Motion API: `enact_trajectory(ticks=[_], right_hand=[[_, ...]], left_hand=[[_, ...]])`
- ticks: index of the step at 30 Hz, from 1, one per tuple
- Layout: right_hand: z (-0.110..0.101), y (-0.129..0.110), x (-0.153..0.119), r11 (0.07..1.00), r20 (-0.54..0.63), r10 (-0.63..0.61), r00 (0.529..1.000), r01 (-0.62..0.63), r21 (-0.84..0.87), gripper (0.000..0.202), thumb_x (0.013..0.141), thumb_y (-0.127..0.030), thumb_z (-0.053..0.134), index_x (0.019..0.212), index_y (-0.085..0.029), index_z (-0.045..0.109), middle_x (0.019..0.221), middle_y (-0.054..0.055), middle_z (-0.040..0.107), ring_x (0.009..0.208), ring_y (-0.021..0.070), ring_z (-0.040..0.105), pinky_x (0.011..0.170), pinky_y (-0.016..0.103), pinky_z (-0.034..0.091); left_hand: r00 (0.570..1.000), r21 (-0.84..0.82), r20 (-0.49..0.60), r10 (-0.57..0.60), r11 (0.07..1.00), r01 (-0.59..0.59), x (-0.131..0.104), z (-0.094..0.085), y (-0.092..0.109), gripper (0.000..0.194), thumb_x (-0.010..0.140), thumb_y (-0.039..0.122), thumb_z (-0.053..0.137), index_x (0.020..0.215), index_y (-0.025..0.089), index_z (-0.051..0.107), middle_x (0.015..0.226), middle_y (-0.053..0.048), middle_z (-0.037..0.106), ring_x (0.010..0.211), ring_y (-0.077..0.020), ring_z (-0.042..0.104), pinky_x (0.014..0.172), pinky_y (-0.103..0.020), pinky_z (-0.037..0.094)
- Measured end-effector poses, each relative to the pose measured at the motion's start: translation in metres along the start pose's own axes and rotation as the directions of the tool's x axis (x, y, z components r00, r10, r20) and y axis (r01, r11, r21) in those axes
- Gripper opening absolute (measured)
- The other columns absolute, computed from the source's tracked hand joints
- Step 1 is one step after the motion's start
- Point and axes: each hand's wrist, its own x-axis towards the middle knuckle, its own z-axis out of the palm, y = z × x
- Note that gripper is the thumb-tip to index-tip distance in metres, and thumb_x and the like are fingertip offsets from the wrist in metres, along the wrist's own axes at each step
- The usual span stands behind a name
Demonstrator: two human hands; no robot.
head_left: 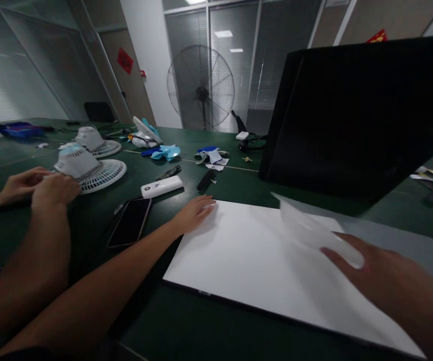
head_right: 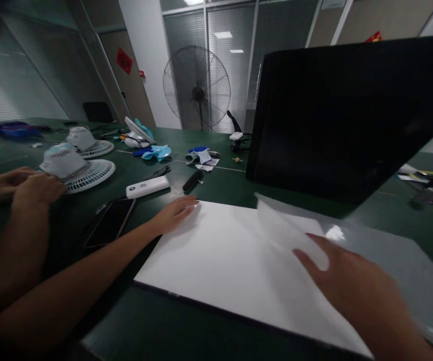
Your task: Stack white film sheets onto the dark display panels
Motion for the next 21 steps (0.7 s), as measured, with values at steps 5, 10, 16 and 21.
enact_trajectory(ticks=[5, 10, 16, 21], right_hand=[[0.021, -0.082, -0.045, 0.934, 0.019, -0.357, 0.934, 0.356, 0.028, 0.076, 0.096, -0.072, 0.046, 0.150, -0.018, 0.054, 0.132, 0.015, 0.062, 0.109, 0.0347, 0.066, 0.093, 0.052, 0.058], [0.017, -0.105, -0.061, 0.793, 0.068, -0.606, 0.793, 0.595, 0.128, 0.098, 0.087, -0.081, 0.061, 0.154, -0.011, 0.049, 0.158, 0.017, 0.029, 0.138, 0.0398, 0.045, 0.106, 0.054, 0.052], [-0.006, -0.102, -0.054, 0.658, 0.259, -0.752, 0.606, 0.663, 0.357, 0.082, 0.099, -0.061, 0.063, 0.164, -0.023, 0.030, 0.163, 0.007, 0.012, 0.147, 0.0312, 0.033, 0.118, 0.048, 0.041], [0.006, -0.085, -0.050, 0.676, 0.185, -0.733, 0.655, 0.672, 0.302, 0.072, 0.104, -0.054, 0.055, 0.164, -0.032, 0.025, 0.165, 0.001, 0.008, 0.150, 0.0294, 0.028, 0.119, 0.053, 0.038]], left_hand=[[0.997, -0.042, -0.008, -0.075, 0.996, 0.075, 0.001, 0.000, 0.002, 0.068, 0.102, 0.068, 0.034, 0.136, 0.018, 0.065, 0.146, -0.014, 0.061, 0.140, -0.0322, 0.053, 0.122, -0.053, 0.037], [0.995, 0.004, 0.073, -0.065, 0.998, 0.065, 0.002, -0.001, -0.003, 0.080, 0.091, 0.076, 0.053, 0.143, 0.015, 0.059, 0.153, -0.016, 0.054, 0.145, -0.0350, 0.046, 0.123, -0.054, 0.032], [0.997, 0.025, 0.082, 0.002, 1.000, -0.005, 0.002, 0.000, -0.009, 0.076, 0.086, 0.060, 0.070, 0.147, 0.018, 0.054, 0.156, -0.017, 0.051, 0.146, -0.0359, 0.045, 0.124, -0.056, 0.031], [0.994, -0.049, 0.105, 0.021, 0.999, -0.016, 0.000, -0.001, -0.018, 0.066, 0.089, 0.040, 0.067, 0.149, 0.018, 0.051, 0.160, -0.015, 0.046, 0.149, -0.0340, 0.041, 0.126, -0.052, 0.027]])
